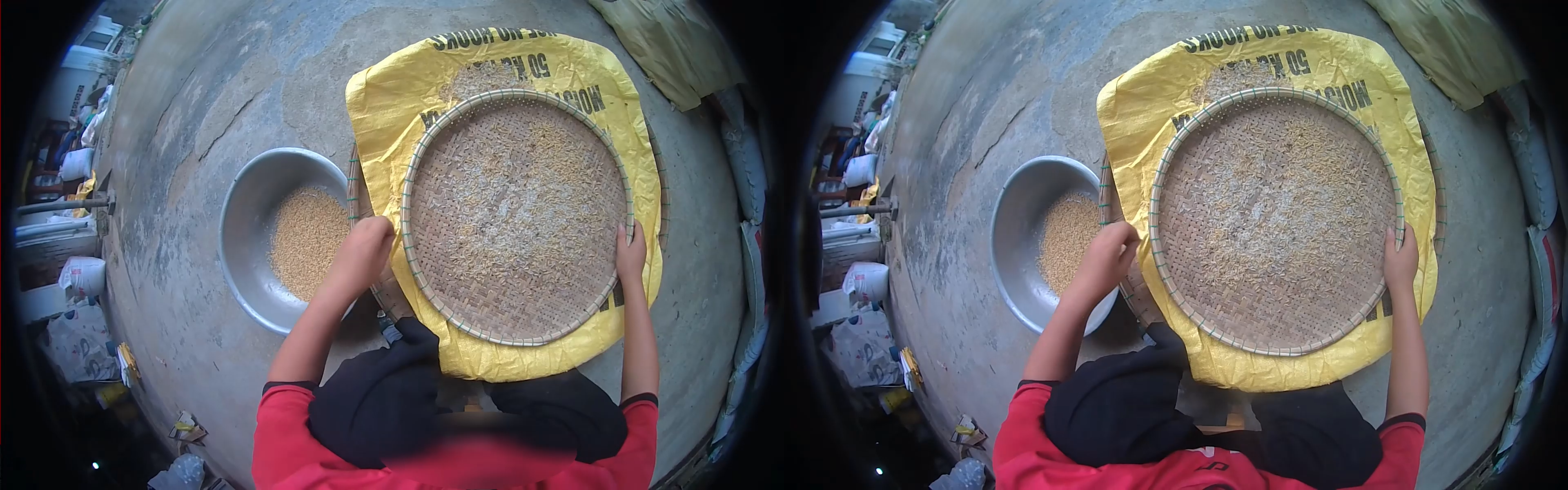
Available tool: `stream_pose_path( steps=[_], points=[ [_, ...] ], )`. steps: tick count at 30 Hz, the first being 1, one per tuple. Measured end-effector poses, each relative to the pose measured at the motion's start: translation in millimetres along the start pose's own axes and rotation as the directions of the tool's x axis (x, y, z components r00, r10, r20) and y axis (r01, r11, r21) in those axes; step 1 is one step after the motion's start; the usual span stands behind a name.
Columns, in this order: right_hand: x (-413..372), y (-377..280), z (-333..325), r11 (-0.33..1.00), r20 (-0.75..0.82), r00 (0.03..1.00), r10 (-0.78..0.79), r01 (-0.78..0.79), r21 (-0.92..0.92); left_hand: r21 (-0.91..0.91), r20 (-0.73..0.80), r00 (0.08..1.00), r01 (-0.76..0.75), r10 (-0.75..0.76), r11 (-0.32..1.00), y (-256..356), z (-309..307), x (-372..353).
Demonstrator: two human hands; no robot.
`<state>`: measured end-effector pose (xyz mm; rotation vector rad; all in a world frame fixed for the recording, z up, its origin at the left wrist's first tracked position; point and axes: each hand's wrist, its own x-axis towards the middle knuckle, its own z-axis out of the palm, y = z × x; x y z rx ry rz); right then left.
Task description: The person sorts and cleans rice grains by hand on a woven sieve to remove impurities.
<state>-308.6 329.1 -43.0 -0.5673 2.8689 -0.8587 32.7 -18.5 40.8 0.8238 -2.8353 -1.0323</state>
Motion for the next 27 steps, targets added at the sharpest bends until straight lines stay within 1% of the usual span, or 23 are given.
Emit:
stream_pose_path(
  steps=[1,2,3,4,5,7,9,10,11,12,13,14,16,17,18,20,21,23,26,27],
  points=[
    [0,0,0,1.000,0.000,1.000,0.004,-0.004,-0.005,0.008,-0.031,0.992,0.120,-0.119,0.993,-6,-13,-6],
    [0,1,1,1.000,0.001,1.000,0.005,-0.005,-0.004,0.010,-0.030,0.992,0.120,-0.120,0.993,-13,-21,-12],
    [0,3,1,1.000,-0.010,1.000,-0.013,0.013,0.006,0.201,-0.174,0.971,0.198,-0.164,0.959,-19,-28,-17],
    [0,3,2,0.999,-0.021,0.999,-0.030,0.031,0.015,0.371,-0.321,0.931,0.292,-0.173,0.882,-21,-31,-19],
    [0,4,2,0.999,-0.023,0.999,-0.029,0.030,0.016,0.372,-0.321,0.931,0.290,-0.171,0.882,-21,-31,-18],
    [0,4,2,0.999,-0.030,0.999,-0.032,0.033,0.014,0.331,-0.362,0.932,0.150,-0.021,0.932,-15,-26,-9],
    [0,2,1,1.000,-0.021,1.000,-0.020,0.020,0.005,0.190,-0.246,0.957,-0.106,0.152,0.976,0,-11,5],
    [0,1,1,1.000,-0.012,1.000,-0.005,0.005,-0.001,0.086,-0.127,0.972,-0.188,0.197,0.979,7,-1,12],
    [0,1,2,1.000,-0.009,1.000,-0.011,0.011,-0.002,0.082,-0.044,0.947,-0.313,0.317,0.946,10,11,20],
    [0,1,2,1.000,-0.006,1.000,-0.009,0.009,-0.003,0.038,0.013,0.910,-0.415,0.415,0.909,14,22,27],
    [0,2,1,1.000,-0.004,1.000,-0.007,0.007,-0.005,0.025,0.066,0.902,-0.429,0.427,0.903,12,37,33],
    [1,3,2,1.000,-0.003,1.000,-0.011,0.011,-0.008,0.023,0.062,0.903,-0.427,0.425,0.904,14,47,37],
    [0,5,3,0.999,-0.043,0.998,-0.049,0.048,-0.013,0.131,0.142,0.875,-0.479,0.462,0.868,15,62,43],
    [0,6,3,0.999,-0.042,0.998,-0.050,0.049,-0.012,0.147,0.154,0.865,-0.498,0.477,0.855,13,66,47],
    [1,7,3,0.999,-0.028,0.999,-0.041,0.041,-0.004,0.148,0.154,0.866,-0.496,0.475,0.856,10,68,50],
    [1,6,2,0.999,-0.012,0.999,-0.037,0.037,0.003,0.113,0.220,0.840,-0.526,0.495,0.843,8,69,55],
    [1,4,1,0.999,-0.011,0.999,-0.033,0.033,0.000,0.113,0.218,0.842,-0.525,0.494,0.844,7,69,56],
    [0,4,1,1.000,-0.010,1.000,-0.027,0.027,-0.003,0.118,0.253,0.814,-0.562,0.523,0.818,8,66,59],
    [0,2,2,0.999,-0.027,0.999,-0.032,0.032,0.002,0.115,0.238,0.788,-0.604,0.568,0.789,8,69,63],
    [-1,0,0,1.000,-0.011,1.000,-0.021,0.021,0.000,0.113,0.237,0.787,-0.605,0.569,0.789,7,69,63]
  ],
)
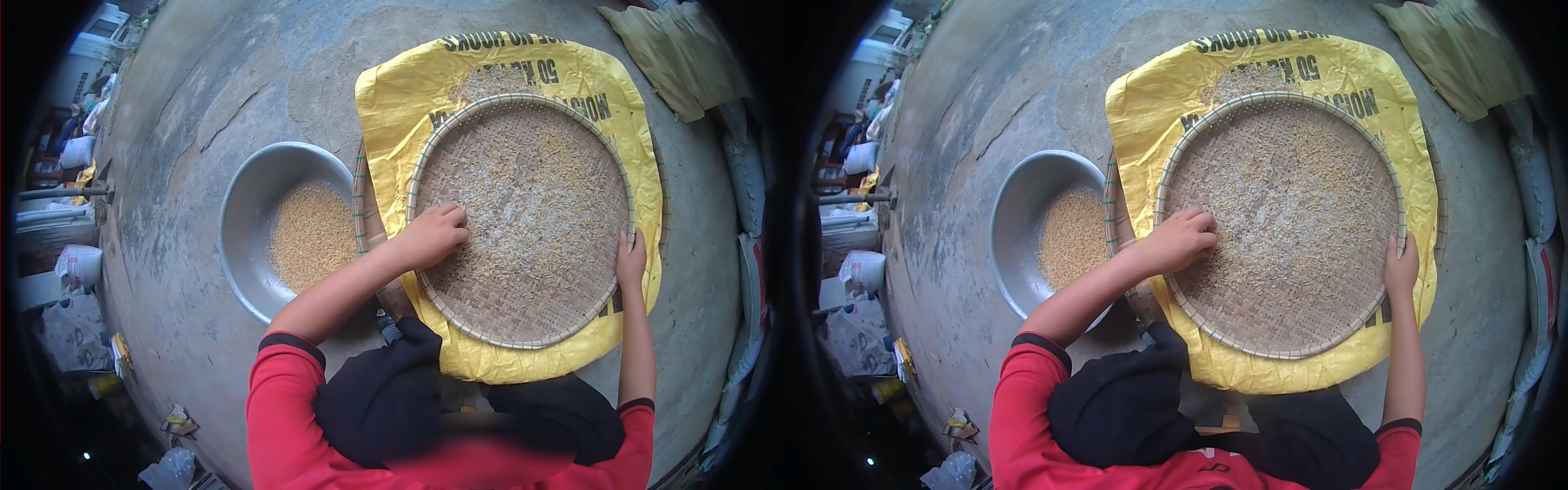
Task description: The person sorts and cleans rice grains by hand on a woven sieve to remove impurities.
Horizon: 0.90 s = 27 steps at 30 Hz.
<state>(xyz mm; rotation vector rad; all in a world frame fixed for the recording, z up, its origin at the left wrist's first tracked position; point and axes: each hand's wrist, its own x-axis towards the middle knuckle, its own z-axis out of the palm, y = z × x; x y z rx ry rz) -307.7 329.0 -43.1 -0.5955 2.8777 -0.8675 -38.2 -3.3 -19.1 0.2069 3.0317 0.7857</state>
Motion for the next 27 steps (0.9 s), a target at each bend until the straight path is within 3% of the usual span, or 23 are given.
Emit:
stream_pose_path(
  steps=[6,8,11,15,17,19,27],
  points=[
    [1,4,3,1.000,-0.015,1.000,-0.021,0.021,0.016,-0.155,-0.012,0.998,0.066,-0.068,0.986,-1,-12,-3],
    [1,5,1,1.000,-0.014,1.000,-0.016,0.016,0.017,-0.315,0.078,0.971,0.239,-0.226,0.919,-1,-15,-6],
    [3,5,-1,0.999,0.056,0.998,0.032,-0.031,-0.010,-0.356,0.102,0.964,0.266,-0.246,0.896,-5,-18,-8],
    [1,2,-1,1.000,0.048,0.999,0.026,-0.026,-0.009,-0.349,0.091,0.961,0.275,-0.260,0.896,-3,-17,-8],
    [1,2,0,1.000,0.040,0.999,0.020,-0.019,-0.010,-0.314,-0.002,0.961,0.263,-0.278,0.912,-2,-14,-8],
    [1,5,2,0.999,-0.021,0.999,-0.050,0.050,0.013,-0.268,-0.010,0.966,0.246,-0.258,0.931,-2,-13,-8],
    [2,7,3,0.999,-0.020,0.999,-0.039,0.039,0.013,-0.124,-0.032,0.979,0.195,-0.201,0.973,0,-1,-7]
  ],
)
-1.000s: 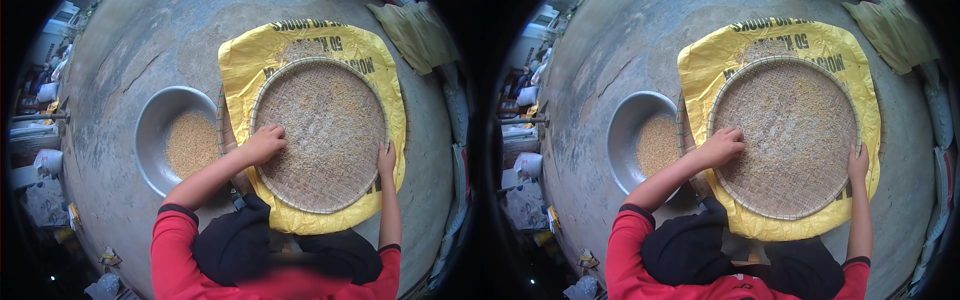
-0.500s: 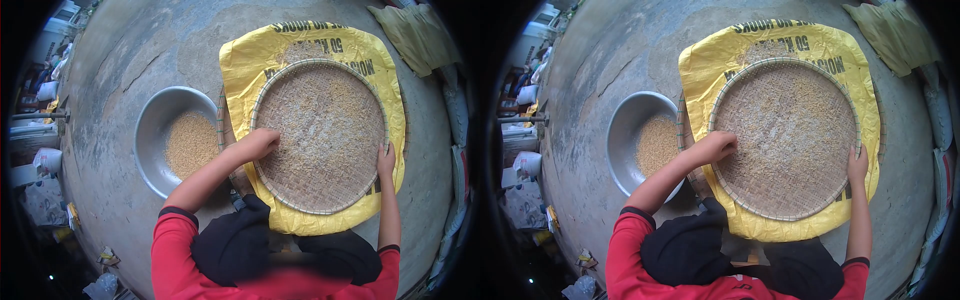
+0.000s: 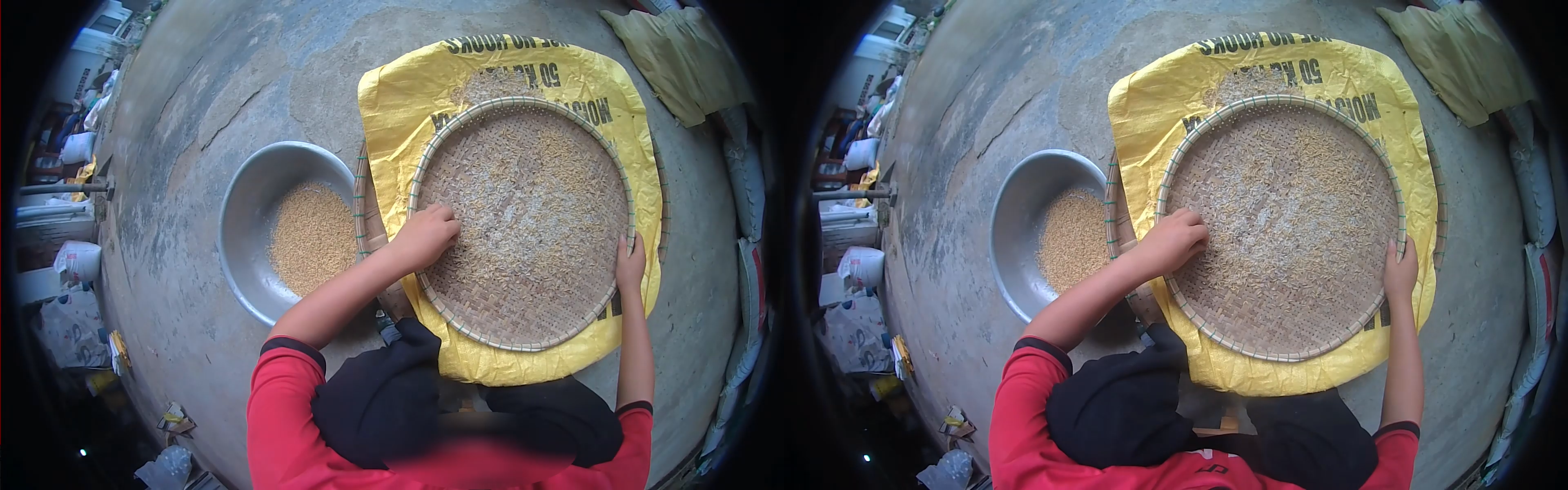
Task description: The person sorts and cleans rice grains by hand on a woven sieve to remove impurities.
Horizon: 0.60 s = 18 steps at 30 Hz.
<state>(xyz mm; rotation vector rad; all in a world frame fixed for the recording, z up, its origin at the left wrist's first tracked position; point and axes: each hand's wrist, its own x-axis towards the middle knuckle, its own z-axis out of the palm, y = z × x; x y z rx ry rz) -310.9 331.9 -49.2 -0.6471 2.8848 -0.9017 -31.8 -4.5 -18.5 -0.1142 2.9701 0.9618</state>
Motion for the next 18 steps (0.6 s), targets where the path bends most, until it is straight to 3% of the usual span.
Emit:
stream_pose_path(
  steps=[18],
  points=[
    [-0.7,-2.5,-1.2,1.000,0.007,1.000,0.018,-0.018,-0.003,0.229,0.018,0.998,-0.065,0.062,0.971,3.0,7.3,-2.3]
  ],
)
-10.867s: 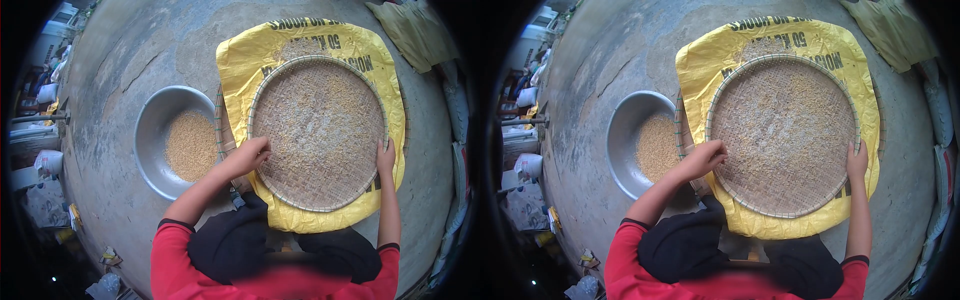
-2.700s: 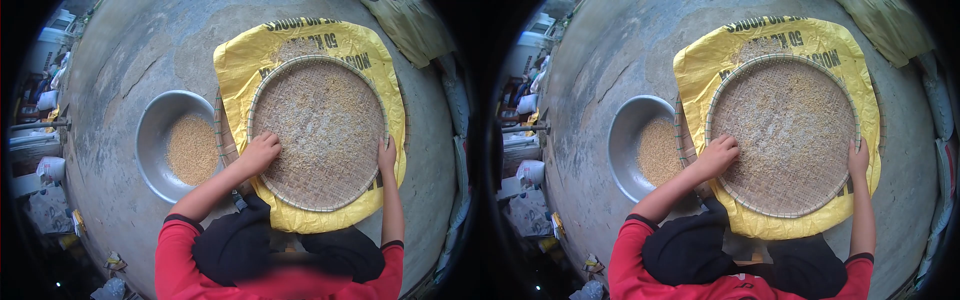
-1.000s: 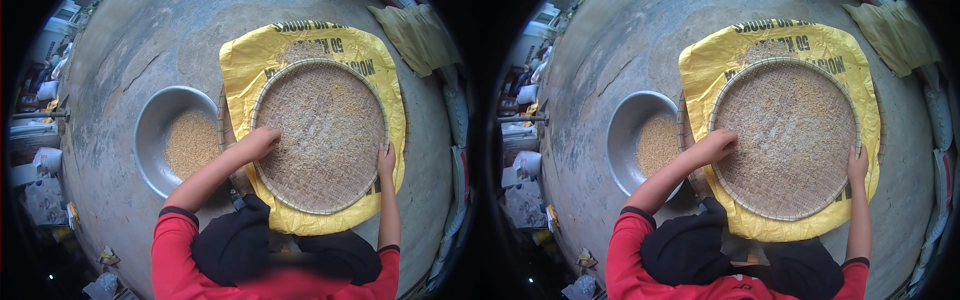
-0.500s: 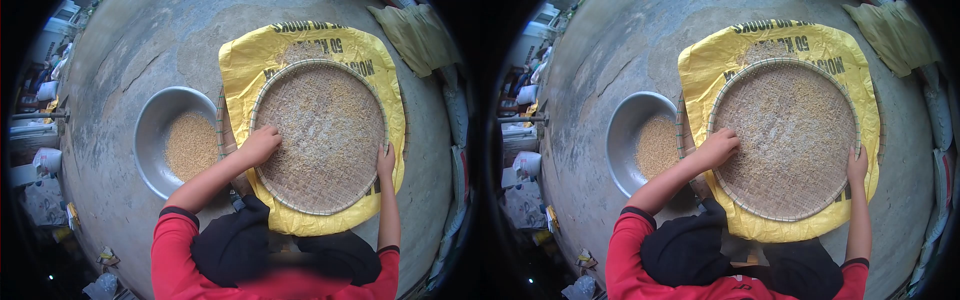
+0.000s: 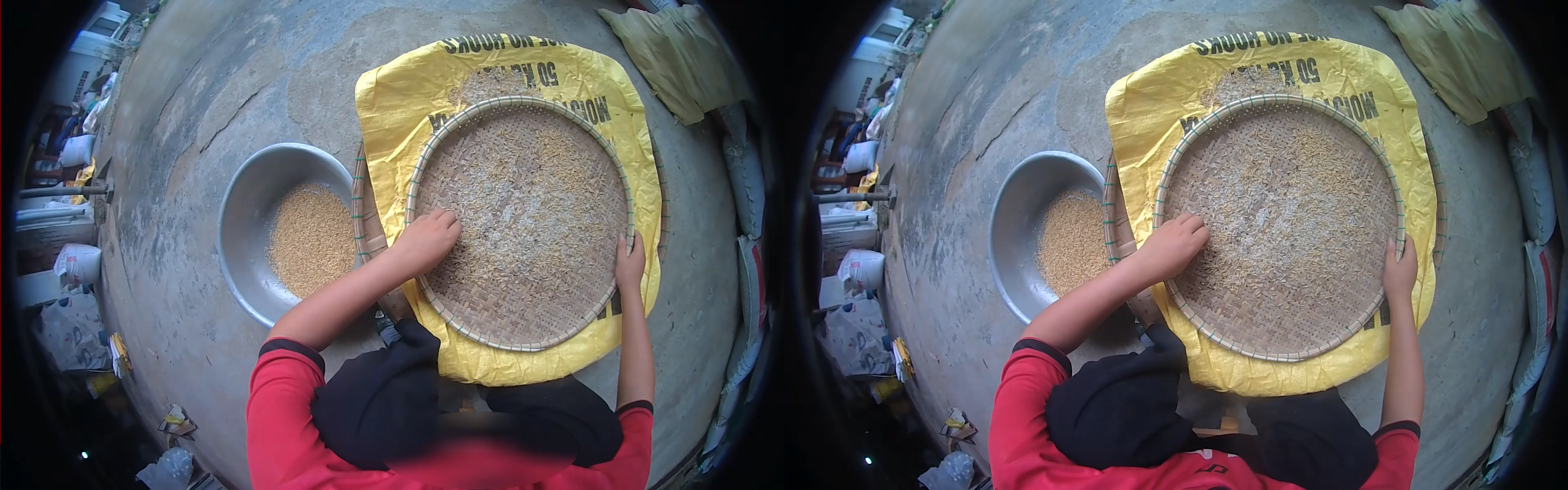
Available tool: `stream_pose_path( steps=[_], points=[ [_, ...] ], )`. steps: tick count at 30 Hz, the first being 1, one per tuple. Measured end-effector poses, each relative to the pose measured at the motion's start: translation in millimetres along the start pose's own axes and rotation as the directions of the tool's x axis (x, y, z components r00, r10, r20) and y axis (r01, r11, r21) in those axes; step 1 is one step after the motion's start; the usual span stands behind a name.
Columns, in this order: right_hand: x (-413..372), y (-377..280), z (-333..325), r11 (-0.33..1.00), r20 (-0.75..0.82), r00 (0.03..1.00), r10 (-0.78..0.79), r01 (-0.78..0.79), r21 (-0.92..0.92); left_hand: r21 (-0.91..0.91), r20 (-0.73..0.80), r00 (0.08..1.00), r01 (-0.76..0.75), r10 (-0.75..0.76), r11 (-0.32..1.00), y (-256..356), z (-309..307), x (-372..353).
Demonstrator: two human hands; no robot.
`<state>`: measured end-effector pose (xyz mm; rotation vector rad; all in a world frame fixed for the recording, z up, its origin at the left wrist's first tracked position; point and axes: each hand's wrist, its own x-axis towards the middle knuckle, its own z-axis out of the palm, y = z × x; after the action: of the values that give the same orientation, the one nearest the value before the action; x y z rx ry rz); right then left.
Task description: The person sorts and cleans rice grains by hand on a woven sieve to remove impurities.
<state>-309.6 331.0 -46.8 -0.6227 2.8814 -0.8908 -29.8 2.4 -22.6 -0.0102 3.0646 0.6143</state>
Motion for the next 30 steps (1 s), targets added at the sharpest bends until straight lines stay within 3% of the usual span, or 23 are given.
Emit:
stream_pose_path(
  steps=[12,18,20,21,25,27,29,30],
  points=[
    [1,-1,-1,1.000,0.014,1.000,0.008,-0.008,-0.002,-0.042,0.011,1.000,-0.029,0.029,0.999,1,-3,0],
    [0,-1,0,1.000,0.001,1.000,-0.003,0.003,-0.006,-0.030,0.106,0.994,0.017,-0.014,0.999,-1,-9,2],
    [0,-1,0,1.000,-0.001,1.000,-0.006,0.006,-0.003,-0.199,0.052,0.998,0.044,-0.034,0.979,-4,-12,-1],
    [0,-1,1,1.000,-0.010,1.000,-0.016,0.016,0.002,-0.198,0.053,0.998,0.045,-0.035,0.979,-6,-14,-4],
    [-1,-2,0,1.000,-0.008,1.000,0.009,-0.009,-0.014,-0.286,-0.021,0.971,0.222,-0.238,0.932,3,-74,-28],
    [0,-5,-3,1.000,-0.004,1.000,0.021,-0.021,-0.019,0.018,-0.151,0.871,0.476,-0.468,0.879,1,-100,-56],
    [0,-3,-1,1.000,0.013,1.000,0.016,-0.016,0.013,0.248,-0.189,0.679,0.732,-0.710,0.634,-12,-107,-91],
    [0,1,0,1.000,0.015,1.000,0.019,-0.019,0.022,0.257,-0.190,0.679,0.732,-0.709,0.632,-14,-111,-101]
  ],
)
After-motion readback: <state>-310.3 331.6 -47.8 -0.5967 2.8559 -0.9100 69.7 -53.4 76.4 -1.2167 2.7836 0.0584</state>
